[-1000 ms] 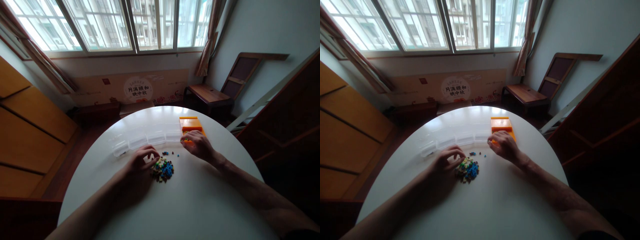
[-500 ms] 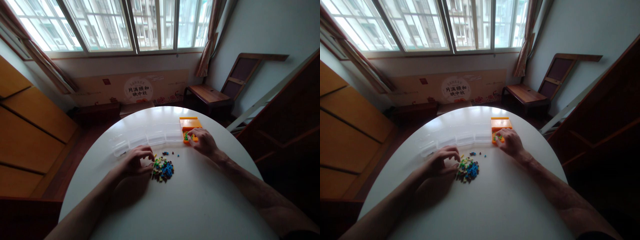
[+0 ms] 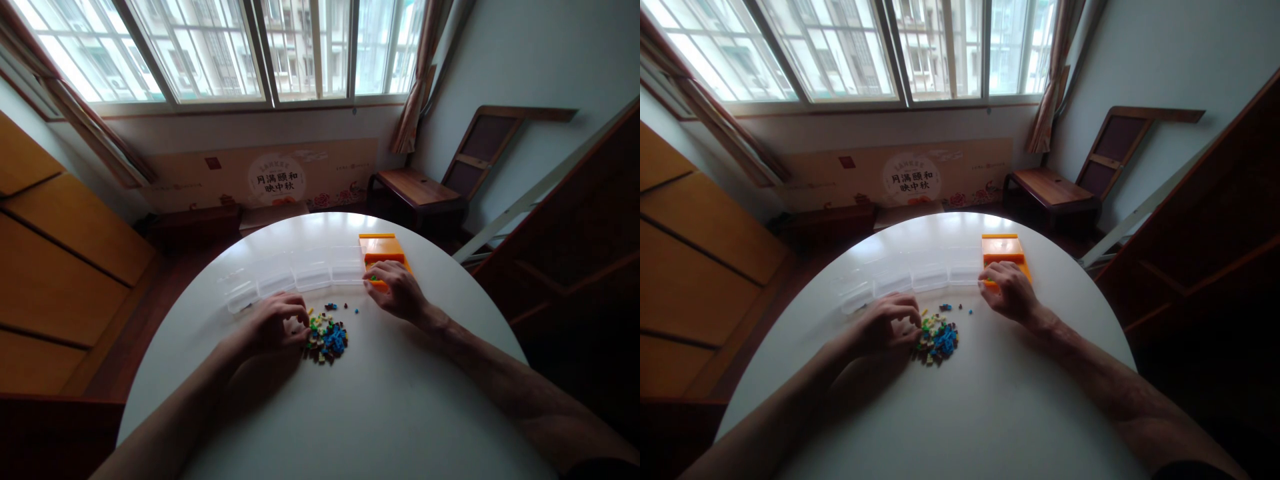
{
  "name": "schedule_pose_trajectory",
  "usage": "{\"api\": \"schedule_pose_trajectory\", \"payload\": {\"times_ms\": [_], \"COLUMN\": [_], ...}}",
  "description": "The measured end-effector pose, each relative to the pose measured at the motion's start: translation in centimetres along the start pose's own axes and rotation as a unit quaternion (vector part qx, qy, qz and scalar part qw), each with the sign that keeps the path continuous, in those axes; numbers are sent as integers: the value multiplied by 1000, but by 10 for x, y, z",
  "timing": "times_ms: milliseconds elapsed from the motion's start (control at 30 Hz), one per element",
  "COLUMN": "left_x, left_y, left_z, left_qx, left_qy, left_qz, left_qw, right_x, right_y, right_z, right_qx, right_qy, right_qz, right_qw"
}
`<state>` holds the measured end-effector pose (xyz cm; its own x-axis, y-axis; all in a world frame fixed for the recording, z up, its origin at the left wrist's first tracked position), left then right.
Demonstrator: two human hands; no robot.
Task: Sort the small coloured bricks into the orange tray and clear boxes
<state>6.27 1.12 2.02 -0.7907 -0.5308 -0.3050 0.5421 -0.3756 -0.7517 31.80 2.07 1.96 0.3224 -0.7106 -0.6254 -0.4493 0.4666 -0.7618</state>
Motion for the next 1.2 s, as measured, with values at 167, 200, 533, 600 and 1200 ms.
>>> {"api": "schedule_pose_trajectory", "payload": {"times_ms": [167,200,533,600,1200], "left_x": [-1,-1,1,1,-12], "left_y": [0,-1,5,5,19], "left_z": [2,2,-1,-1,2], "left_qx": [-4,-3,-5,0,200], "left_qy": [8,8,-10,-8,-78], "left_qz": [15,17,-4,0,125], "left_qw": [1000,1000,1000,1000,969], "right_x": [0,0,-1,-1,4], "right_y": [0,0,1,1,-4], "right_z": [-9,-11,-20,-21,-81], "right_qx": [-14,-17,-34,-37,-118], "right_qy": [-20,-24,-48,-50,-189], "right_qz": [6,6,-14,-13,-7], "right_qw": [1000,1000,998,998,975]}}
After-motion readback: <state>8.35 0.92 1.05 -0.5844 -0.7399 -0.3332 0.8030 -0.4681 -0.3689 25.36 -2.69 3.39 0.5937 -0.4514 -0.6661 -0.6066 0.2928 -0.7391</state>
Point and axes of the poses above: each hand's wrist, its own x-axis away from the middle knuckle, its own y-axis out of the palm, z = x × y, the point moved 9 cm from there along -x, towards the middle knuckle, and after that the axes turned 10 degrees about x, right-handed, at the moved point
